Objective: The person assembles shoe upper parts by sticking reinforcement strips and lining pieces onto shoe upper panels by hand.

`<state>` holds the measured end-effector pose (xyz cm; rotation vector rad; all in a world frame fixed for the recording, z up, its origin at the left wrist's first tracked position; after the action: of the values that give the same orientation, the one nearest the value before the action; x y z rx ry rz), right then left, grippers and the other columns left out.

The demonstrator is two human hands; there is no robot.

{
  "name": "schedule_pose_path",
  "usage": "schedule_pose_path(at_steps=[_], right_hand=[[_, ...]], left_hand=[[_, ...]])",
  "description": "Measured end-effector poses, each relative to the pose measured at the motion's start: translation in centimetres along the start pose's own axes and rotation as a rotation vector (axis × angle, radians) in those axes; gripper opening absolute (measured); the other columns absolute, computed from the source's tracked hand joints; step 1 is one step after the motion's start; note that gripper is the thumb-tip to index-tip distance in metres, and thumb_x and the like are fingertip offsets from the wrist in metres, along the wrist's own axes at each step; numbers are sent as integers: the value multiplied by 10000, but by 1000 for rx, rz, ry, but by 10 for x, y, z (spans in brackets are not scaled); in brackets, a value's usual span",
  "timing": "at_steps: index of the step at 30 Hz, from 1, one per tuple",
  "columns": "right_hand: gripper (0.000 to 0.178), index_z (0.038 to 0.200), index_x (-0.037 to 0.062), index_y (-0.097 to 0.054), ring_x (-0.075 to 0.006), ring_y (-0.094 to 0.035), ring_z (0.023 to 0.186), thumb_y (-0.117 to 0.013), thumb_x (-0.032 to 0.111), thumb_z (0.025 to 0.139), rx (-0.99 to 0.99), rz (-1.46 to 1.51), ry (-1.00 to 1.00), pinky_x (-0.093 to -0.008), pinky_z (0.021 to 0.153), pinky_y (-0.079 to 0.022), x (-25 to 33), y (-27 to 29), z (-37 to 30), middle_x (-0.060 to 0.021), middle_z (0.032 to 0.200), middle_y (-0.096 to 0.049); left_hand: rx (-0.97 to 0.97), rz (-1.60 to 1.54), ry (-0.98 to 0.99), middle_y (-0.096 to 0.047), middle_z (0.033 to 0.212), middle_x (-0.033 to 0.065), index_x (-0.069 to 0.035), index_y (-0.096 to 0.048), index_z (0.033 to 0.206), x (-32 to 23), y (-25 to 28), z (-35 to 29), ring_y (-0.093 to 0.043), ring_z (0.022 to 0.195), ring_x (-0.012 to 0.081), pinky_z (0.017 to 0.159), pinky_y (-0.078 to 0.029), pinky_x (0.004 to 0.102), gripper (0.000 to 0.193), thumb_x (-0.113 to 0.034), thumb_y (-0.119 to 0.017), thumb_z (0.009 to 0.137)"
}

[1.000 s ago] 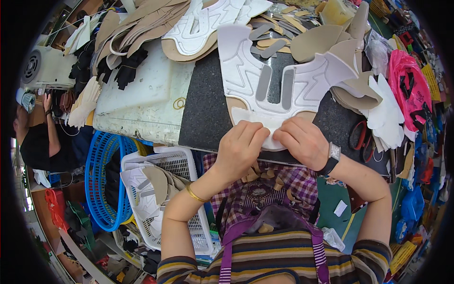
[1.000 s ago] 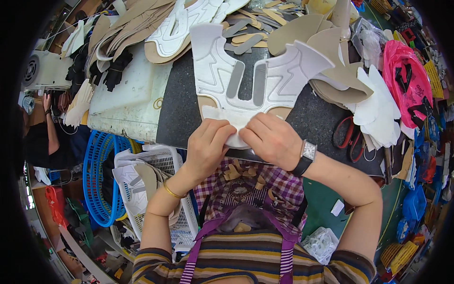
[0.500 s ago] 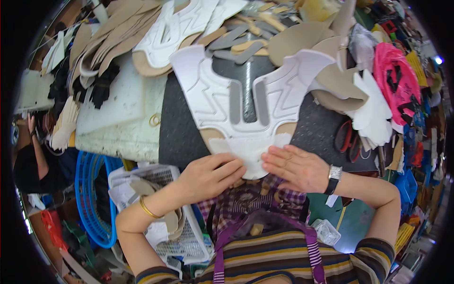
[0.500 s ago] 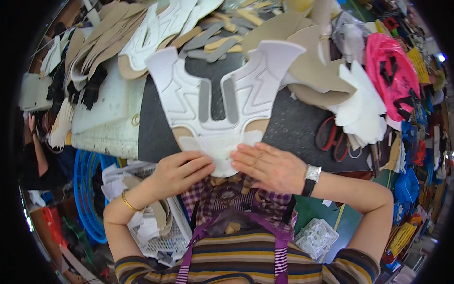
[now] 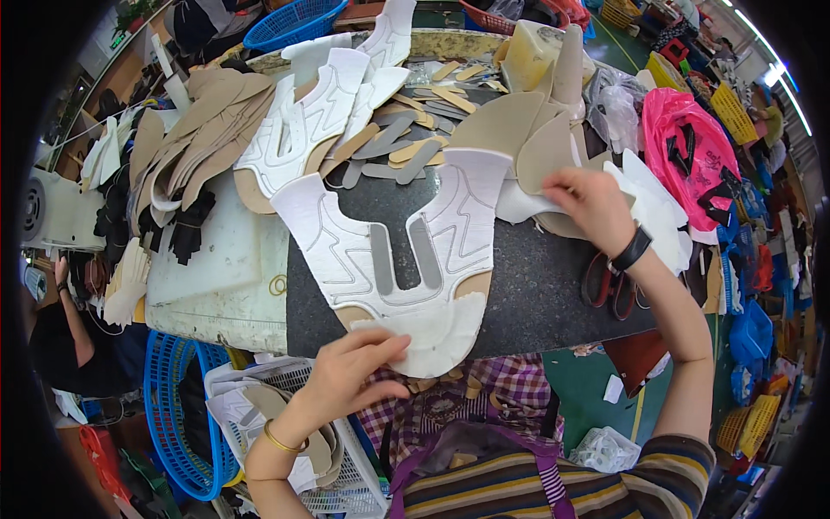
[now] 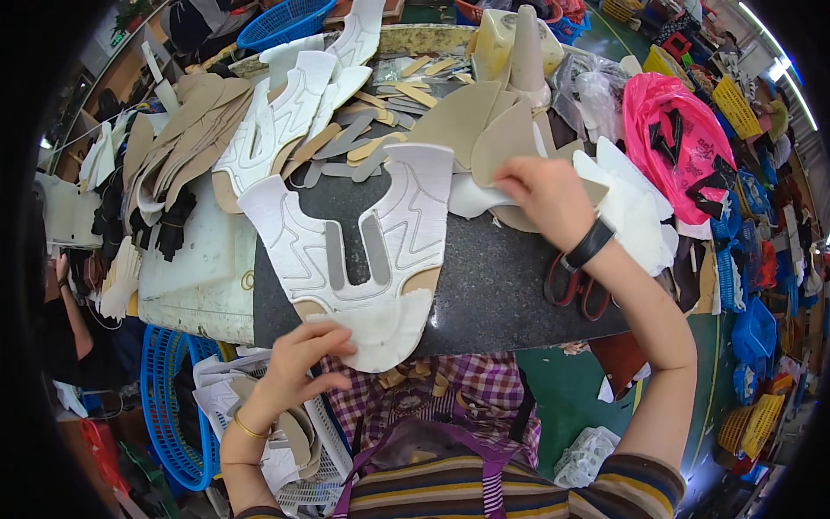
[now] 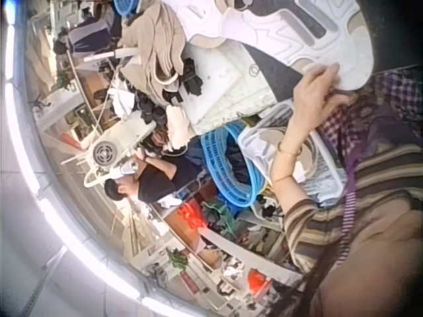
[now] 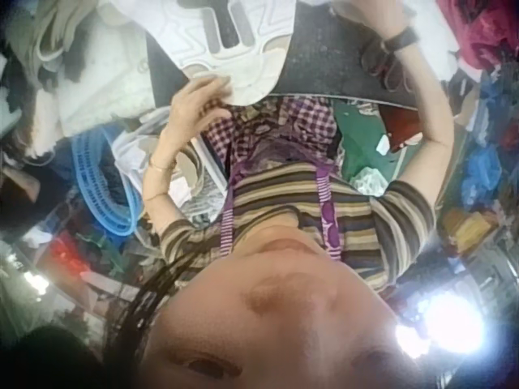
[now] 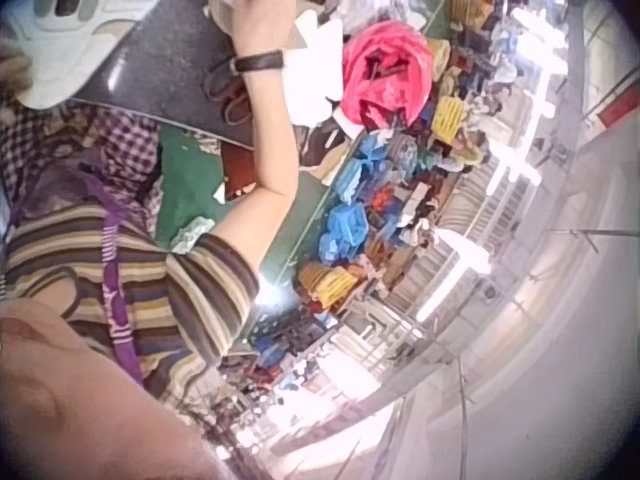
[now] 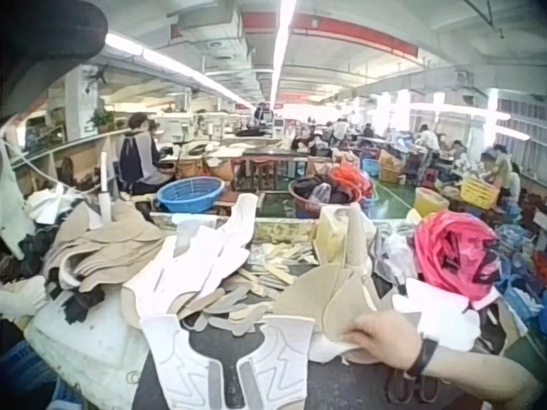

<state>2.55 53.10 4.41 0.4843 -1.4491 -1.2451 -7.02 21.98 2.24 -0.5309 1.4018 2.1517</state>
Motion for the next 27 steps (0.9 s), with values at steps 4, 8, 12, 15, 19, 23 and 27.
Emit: schedule_pose_path(at_steps=[4,8,12,15,19,23,27], right_hand=[[140,927,15,-620,-190,-606,752,-610,111,827,101,258,-216,-292,712,-463,-50,4,18,-111,814,-643],[156,979,5,-592,-190,-599,767,-569,120,876,-418,66,-45,-291,716,-461,-49,54,19,-102,862,-647],[82,940,35,-576,-240,-627,936,-553,72,870,-792,71,344,-339,820,-465,37,99,-20,-105,1020,-651],[186,942,55,-550,-284,-616,1022,-596,86,764,-255,-438,842,-395,897,-451,93,56,-44,-103,1070,-655],[267,1003,32,-586,-278,-603,1050,-641,230,832,-181,-219,794,-376,963,-406,135,26,-55,-96,1050,-656],[333,1023,6,-604,-173,-632,801,-670,269,829,79,681,32,-308,770,-492,96,-19,-44,-68,955,-666],[295,968,-4,-630,-112,-578,568,-695,214,781,446,679,-86,-273,548,-481,86,-66,-43,-68,728,-642]], left_hand=[[-106,-26,-236,-628,987,126,-31,-597,1032,-25,-9,96,-620,930,301,770,-521,371,393,-246,-724,728],[48,269,-169,-610,1061,146,-29,-562,1071,2,-73,196,-589,1012,303,839,-494,356,380,-334,-608,849],[141,-511,105,-618,1106,128,-7,-540,1167,43,-74,218,-607,998,233,846,-488,331,509,-447,-505,915],[-27,-1647,262,-611,1140,105,16,-509,1225,15,-14,190,-591,1016,176,889,-461,308,480,-344,-561,913],[-282,-999,459,-558,1221,104,32,-451,1274,14,3,103,-543,1093,173,949,-425,313,444,-204,-568,916],[-551,-1015,537,-576,1158,67,22,-488,1236,-6,-14,17,-525,1085,143,958,-396,273,377,-196,-543,932],[-719,-628,849,-644,867,33,11,-575,1075,16,0,-35,-586,769,75,680,-462,225,237,-156,-582,907]])
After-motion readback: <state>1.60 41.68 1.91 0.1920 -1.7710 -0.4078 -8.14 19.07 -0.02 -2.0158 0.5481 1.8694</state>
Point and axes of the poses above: each hand's wrist, its own z-axis towards the middle knuckle, its own y-axis out of the back of the hand, x = y × z, the point moved 6 cm from there along z, towards the middle knuckle
